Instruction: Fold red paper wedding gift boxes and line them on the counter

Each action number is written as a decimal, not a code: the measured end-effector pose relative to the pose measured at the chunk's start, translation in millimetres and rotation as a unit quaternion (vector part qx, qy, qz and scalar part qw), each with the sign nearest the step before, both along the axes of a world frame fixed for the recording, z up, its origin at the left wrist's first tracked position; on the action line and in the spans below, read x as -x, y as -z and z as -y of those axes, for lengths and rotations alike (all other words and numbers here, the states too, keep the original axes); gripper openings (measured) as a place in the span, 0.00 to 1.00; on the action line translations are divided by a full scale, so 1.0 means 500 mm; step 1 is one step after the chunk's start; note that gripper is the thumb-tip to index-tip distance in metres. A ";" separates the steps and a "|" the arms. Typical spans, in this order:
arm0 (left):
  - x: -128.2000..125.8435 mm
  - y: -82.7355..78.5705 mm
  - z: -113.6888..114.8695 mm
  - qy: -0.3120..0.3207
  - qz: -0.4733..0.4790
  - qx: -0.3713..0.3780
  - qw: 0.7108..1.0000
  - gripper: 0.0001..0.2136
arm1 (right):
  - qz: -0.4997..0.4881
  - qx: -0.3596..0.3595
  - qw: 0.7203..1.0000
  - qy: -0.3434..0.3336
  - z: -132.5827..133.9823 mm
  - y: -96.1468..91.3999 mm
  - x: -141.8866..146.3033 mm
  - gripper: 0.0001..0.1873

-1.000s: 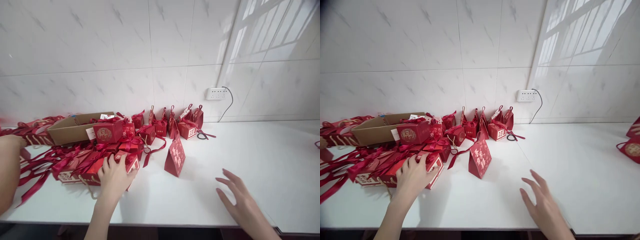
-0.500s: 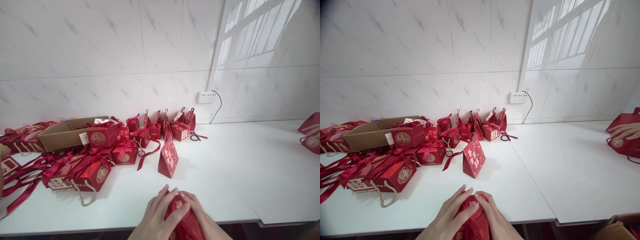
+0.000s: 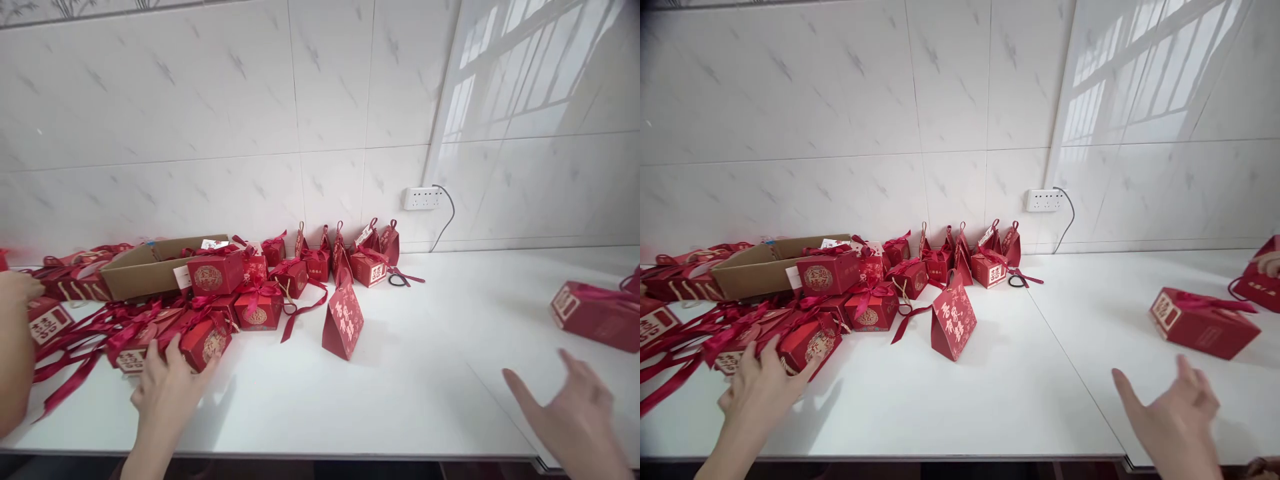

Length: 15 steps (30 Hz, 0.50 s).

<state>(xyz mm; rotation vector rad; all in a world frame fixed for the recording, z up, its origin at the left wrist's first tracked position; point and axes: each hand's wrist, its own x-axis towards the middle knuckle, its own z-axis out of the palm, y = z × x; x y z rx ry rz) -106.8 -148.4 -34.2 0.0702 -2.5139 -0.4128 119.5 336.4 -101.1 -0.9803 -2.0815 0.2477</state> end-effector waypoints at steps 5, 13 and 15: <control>0.020 0.034 0.019 0.052 -0.035 -0.023 0.998 0.29 | -0.009 0.002 0.992 -0.125 0.123 0.045 0.056 0.31; -0.079 0.054 -0.014 0.195 -0.083 -0.080 0.974 0.34 | 0.044 -0.014 0.951 -0.306 0.210 0.040 0.029 0.21; -0.131 0.065 -0.049 0.267 -0.017 -0.131 0.955 0.36 | 0.070 0.023 0.919 -0.386 0.242 0.018 0.020 0.27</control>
